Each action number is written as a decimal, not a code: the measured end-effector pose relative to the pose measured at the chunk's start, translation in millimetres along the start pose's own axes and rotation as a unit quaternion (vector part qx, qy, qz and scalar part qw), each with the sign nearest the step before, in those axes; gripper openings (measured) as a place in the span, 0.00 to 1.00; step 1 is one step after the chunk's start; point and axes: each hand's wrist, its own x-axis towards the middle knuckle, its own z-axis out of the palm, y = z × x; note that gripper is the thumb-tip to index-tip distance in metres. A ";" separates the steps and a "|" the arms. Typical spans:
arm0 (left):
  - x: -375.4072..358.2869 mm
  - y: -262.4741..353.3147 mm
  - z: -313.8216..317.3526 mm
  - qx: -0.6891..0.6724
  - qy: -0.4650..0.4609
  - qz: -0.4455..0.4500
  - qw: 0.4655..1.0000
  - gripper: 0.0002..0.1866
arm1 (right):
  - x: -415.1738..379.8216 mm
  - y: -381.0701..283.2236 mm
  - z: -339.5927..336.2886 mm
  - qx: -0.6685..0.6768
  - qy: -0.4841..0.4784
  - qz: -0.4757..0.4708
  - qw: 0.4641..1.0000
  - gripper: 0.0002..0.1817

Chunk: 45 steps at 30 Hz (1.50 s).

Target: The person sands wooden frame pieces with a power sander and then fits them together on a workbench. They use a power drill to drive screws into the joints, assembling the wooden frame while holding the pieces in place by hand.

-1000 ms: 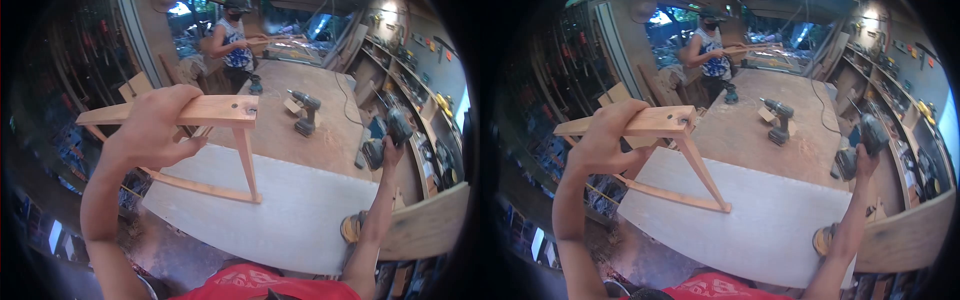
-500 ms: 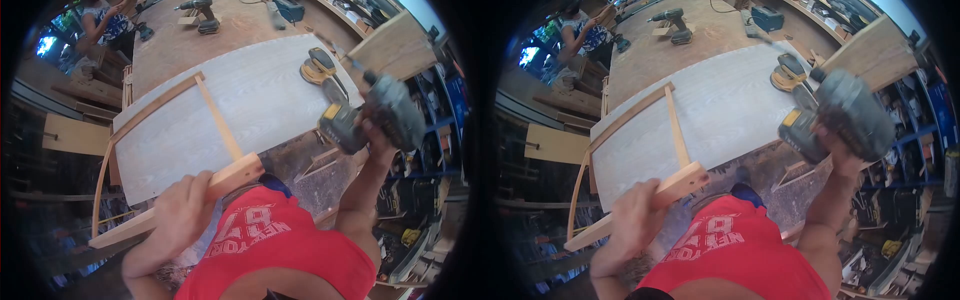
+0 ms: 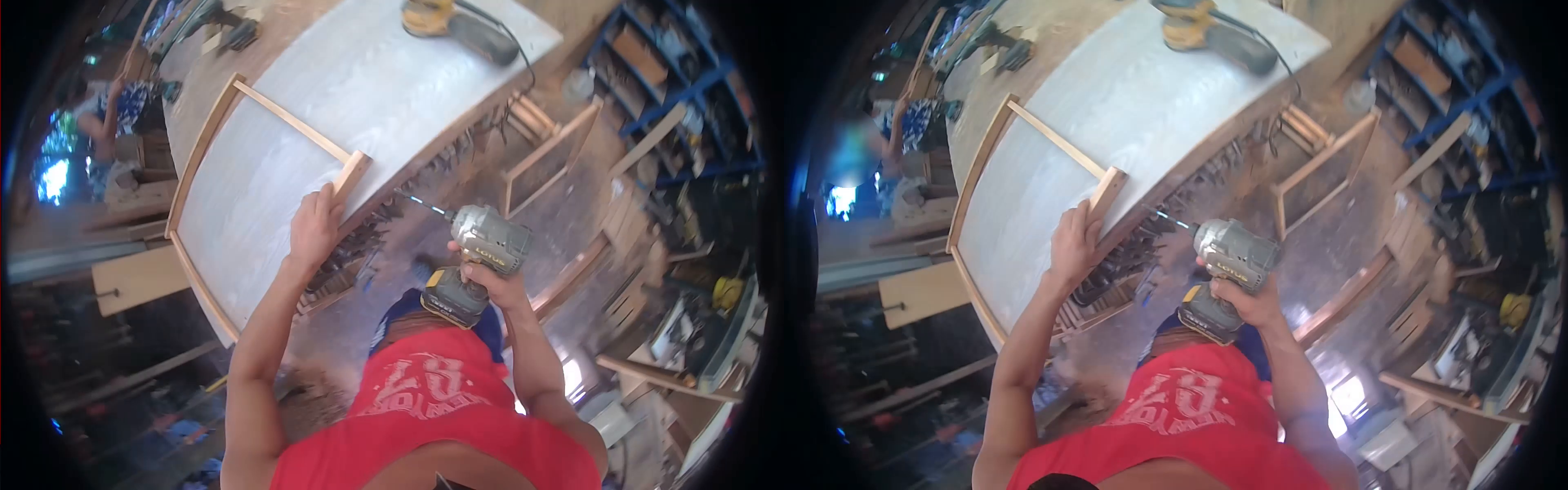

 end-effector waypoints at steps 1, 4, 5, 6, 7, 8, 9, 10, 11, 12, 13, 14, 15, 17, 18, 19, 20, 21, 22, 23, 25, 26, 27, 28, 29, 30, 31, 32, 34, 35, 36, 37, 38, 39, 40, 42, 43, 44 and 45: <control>2.5 0.2 1.3 0.012 -0.013 0.000 1.000 0.24 | -1.9 19.1 -2.9 0.028 0.000 0.011 1.000 0.26; 9.0 6.5 1.2 0.002 -0.043 -0.028 0.999 0.21 | -13.1 55.6 -0.4 0.077 0.024 0.034 0.996 0.24; 12.7 5.5 -5.0 -0.022 -0.043 -0.025 0.998 0.19 | -12.2 64.5 5.5 0.092 0.028 0.030 0.995 0.23; 20.3 0.6 -9.0 -0.046 -0.038 -0.020 0.998 0.17 | -8.0 70.5 10.3 0.106 0.030 0.020 0.994 0.22; 30.5 -11.4 -11.6 -0.049 -0.014 -0.002 0.999 0.15 | -6.5 71.1 13.4 0.121 0.030 0.044 0.991 0.22; 42.5 -25.6 -14.0 -0.053 0.010 0.018 0.998 0.13 | -2.2 74.6 15.7 0.129 0.034 0.044 0.990 0.22; 62.6 -39.4 -13.7 -0.072 0.032 0.012 0.997 0.13 | 2.3 80.0 18.9 0.170 0.030 0.052 0.984 0.22; 84.8 -49.6 -10.0 -0.092 0.052 0.004 0.994 0.14 | 3.2 87.0 23.6 0.210 0.028 0.063 0.975 0.23; 108.5 -53.4 -5.2 -0.103 0.044 0.015 0.994 0.14 | 4.0 94.4 28.6 0.217 0.035 0.070 0.973 0.23; 134.0 -56.3 0.7 -0.114 0.040 0.026 0.992 0.15 | 9.6 100.9 33.0 0.213 0.029 0.054 0.975 0.23; 157.0 -55.8 9.5 -0.125 0.018 0.039 0.991 0.17 | 15.6 105.7 36.4 0.206 0.023 0.034 0.978 0.24; 174.4 -54.7 21.7 -0.135 -0.003 0.052 0.989 0.20 | 19.3 106.3 40.4 0.208 0.029 0.032 0.977 0.24; 183.7 -51.6 40.6 -0.137 -0.005 0.055 0.989 0.20 | 22.3 104.1 43.6 0.194 0.043 0.025 0.980 0.24; 191.7 -44.3 70.3 -0.064 -0.059 0.045 0.995 0.27 | 25.1 102.5 48.0 0.182 0.057 0.019 0.981 0.25; 192.2 -47.2 71.7 -0.063 -0.063 0.046 0.995 0.27 | 25.2 103.7 51.4 0.197 0.073 0.022 0.978 0.25; 193.1 -50.3 71.6 -0.066 -0.073 0.050 0.994 0.29 | 25.8 105.1 54.5 0.211 0.090 0.025 0.973 0.24; 192.5 -50.0 70.8 -0.070 -0.085 0.053 0.992 0.32 | 27.0 106.5 55.8 0.214 0.092 0.030 0.972 0.24; 192.0 -45.8 69.8 -0.056 -0.087 0.059 0.993 0.32 | 27.4 107.7 56.7 0.232 0.091 0.021 0.968 0.23; 191.4 -44.4 70.7 -0.057 -0.091 0.060 0.992 0.32 | 28.1 108.2 57.8 0.249 0.090 0.008 0.964 0.22; 192.1 -42.9 70.7 -0.046 -0.091 0.057 0.993 0.32 | 29.0 107.7 60.2 0.250 0.092 0.008 0.964 0.22; 193.8 -40.5 70.7 -0.036 -0.093 0.059 0.993 0.33 | 31.6 106.5 67.0 0.255 0.093 -0.002 0.962 0.22; 193.9 -39.7 70.5 -0.028 -0.095 0.060 0.993 0.33 | 31.5 107.9 69.0 0.256 0.096 -0.005 0.962 0.22; 193.3 -39.5 69.8 -0.019 -0.098 0.061 0.993 0.33 | 30.3 111.0 71.9 0.265 0.092 0.001 0.960 0.22; 193.2 -40.1 69.8 -0.019 -0.098 0.064 0.993 0.33 | 30.5 113.9 74.8 0.273 0.088 0.005 0.958 0.22; 193.1 -40.1 70.1 -0.017 -0.097 0.067 0.993 0.33 | 30.5 116.1 78.4 0.273 0.090 0.003 0.958 0.22; 193.2 -40.2 70.5 -0.015 -0.096 0.069 0.993 0.33 | 29.9 118.5 81.9 0.275 0.096 0.000 0.957 0.22; 193.3 -41.0 70.7 -0.016 -0.096 0.071 0.993 0.33 | 29.5 120.5 84.3 0.277 0.102 -0.002 0.955 0.22; 192.9 -40.1 70.3 -0.016 -0.099 0.066 0.993 0.33 | 29.1 121.8 85.6 0.277 0.104 -0.002 0.955 0.22; 193.2 -40.5 70.4 -0.017 -0.102 0.063 0.993 0.34 | 29.2 123.7 87.7 0.292 0.101 -0.004 0.951 0.23; 193.6 -41.2 70.5 -0.020 -0.103 0.064 0.992 0.34 | 29.7 124.6 87.6 0.292 0.103 -0.005 0.951 0.23; 194.0 -41.7 70.9 -0.023 -0.105 0.065 0.992 0.34 | 30.4 125.6 87.2 0.304 0.098 0.000 0.947 0.23; 194.2 -41.7 70.9 -0.024 -0.107 0.068 0.992 0.34 | 31.1 126.5 87.3 0.316 0.096 0.004 0.944 0.23; 194.5 -41.6 71.9 -0.019 -0.104 0.073 0.992 0.34 | 31.9 126.7 88.1 0.316 0.102 0.002 0.943 0.23; 193.5 -42.0 71.4 -0.011 -0.100 0.074 0.992 0.34 | 32.3 125.7 88.3 0.329 0.097 0.006 0.939 0.23; 193.6 -42.2 71.4 -0.011 -0.100 0.074 0.992 0.34 | 33.0 125.2 88.5 0.342 0.091 0.010 0.935 0.23; 194.3 -42.1 71.3 -0.023 -0.107 0.068 0.992 0.34 | 33.6 125.3 90.3 0.336 0.095 0.007 0.937 0.22; 193.5 -42.3 71.5 -0.026 -0.109 0.070 0.991 0.34 | 32.3 125.1 92.2 0.330 0.099 0.005 0.939 0.22; 193.5 -42.6 71.7 -0.016 -0.108 0.069 0.992 0.35 | 31.8 124.7 93.2 0.328 0.103 0.004 0.939 0.22; 193.9 -42.5 72.5 -0.007 -0.104 0.069 0.992 0.35 | 32.2 124.8 93.3 0.318 0.101 0.006 0.943 0.21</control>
